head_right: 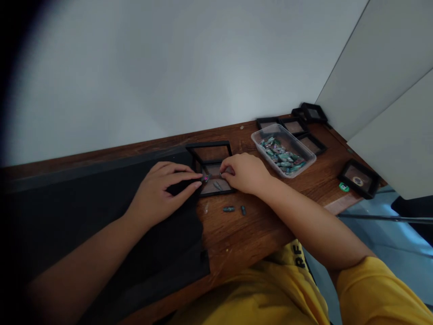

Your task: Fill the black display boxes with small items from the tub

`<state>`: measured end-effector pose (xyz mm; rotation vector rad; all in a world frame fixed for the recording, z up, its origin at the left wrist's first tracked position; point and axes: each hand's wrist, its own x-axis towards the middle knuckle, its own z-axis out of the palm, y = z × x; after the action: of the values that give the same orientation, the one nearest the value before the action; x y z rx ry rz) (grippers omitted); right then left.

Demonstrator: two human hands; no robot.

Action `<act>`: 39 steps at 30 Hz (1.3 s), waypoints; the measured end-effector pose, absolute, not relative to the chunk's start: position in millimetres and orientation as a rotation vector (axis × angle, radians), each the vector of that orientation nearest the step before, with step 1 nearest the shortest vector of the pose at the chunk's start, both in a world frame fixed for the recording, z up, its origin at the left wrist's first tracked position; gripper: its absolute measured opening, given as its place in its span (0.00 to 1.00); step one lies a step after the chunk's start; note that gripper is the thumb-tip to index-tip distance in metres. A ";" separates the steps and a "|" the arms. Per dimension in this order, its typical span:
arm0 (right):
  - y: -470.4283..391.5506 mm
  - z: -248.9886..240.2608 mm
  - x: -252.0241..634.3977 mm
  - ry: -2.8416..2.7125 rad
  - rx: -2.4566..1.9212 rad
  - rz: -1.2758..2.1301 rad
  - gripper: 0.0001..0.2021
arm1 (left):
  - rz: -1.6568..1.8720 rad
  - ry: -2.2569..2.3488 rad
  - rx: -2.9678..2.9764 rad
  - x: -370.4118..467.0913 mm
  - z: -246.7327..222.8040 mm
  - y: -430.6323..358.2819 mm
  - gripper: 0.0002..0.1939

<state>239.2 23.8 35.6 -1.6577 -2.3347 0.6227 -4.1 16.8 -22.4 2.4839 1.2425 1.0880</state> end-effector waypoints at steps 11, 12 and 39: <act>26.6 33.9 237.6 -2.330 -1.687 0.586 0.09 | 0.987 1.238 2.497 -1.3 -30.6 18.6 0.12; 26.6 34.3 237.5 -2.327 -1.694 0.585 0.09 | 0.983 1.237 2.497 -1.2 -30.8 18.4 0.12; 15.7 39.9 227.5 -2.340 -1.848 0.368 0.07 | 0.815 1.229 2.495 -1.7 -26.8 15.0 0.21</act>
<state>227.5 15.7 39.9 -1.8485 -2.3404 0.3676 -1.7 15.0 -26.8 2.4948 1.2290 0.8152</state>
